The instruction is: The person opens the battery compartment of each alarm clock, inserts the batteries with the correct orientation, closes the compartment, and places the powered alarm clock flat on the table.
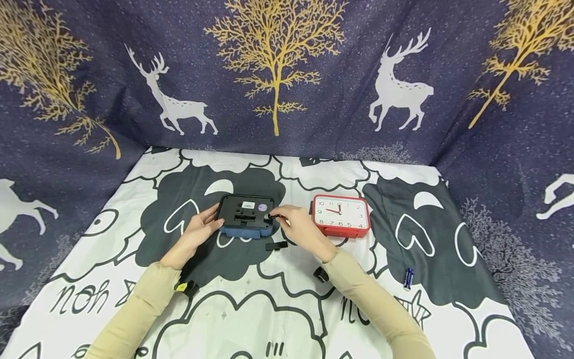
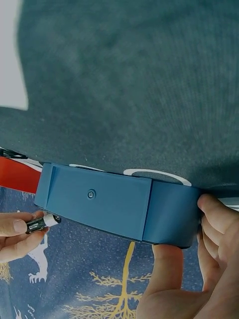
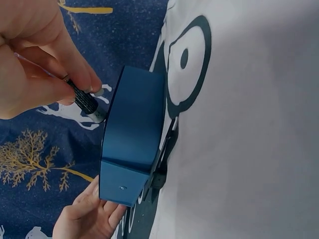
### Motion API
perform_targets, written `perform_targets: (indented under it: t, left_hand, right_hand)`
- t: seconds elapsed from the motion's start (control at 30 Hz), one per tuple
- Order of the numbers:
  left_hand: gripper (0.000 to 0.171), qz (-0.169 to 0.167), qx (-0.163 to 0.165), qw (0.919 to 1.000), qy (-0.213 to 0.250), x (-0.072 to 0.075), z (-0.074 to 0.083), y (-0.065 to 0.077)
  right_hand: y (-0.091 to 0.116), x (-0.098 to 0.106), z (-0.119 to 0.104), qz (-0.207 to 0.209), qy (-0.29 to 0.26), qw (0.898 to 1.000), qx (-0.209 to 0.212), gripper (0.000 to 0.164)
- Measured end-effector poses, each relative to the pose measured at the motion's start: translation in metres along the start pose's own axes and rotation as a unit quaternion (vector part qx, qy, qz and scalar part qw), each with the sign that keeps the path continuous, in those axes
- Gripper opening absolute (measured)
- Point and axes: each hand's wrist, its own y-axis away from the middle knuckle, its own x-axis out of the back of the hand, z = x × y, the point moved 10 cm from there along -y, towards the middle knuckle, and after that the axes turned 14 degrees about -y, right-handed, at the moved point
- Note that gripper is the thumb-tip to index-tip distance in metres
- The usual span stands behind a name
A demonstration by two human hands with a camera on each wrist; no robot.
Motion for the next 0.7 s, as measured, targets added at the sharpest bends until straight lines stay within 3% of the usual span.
perform_targets:
  t: [0.4, 0.7]
  left_hand:
    - [0.063, 0.001, 0.006, 1.0, -0.001, 0.0, -0.001, 0.002]
    - [0.063, 0.001, 0.004, 1.0, 0.0, 0.0, -0.001, 0.001]
  right_hand:
    - [-0.009, -0.013, -0.003, -0.016, 0.005, 1.0, -0.01, 0.026]
    - [-0.012, -0.017, -0.004, -0.01, 0.011, 1.0, 0.009, 0.024]
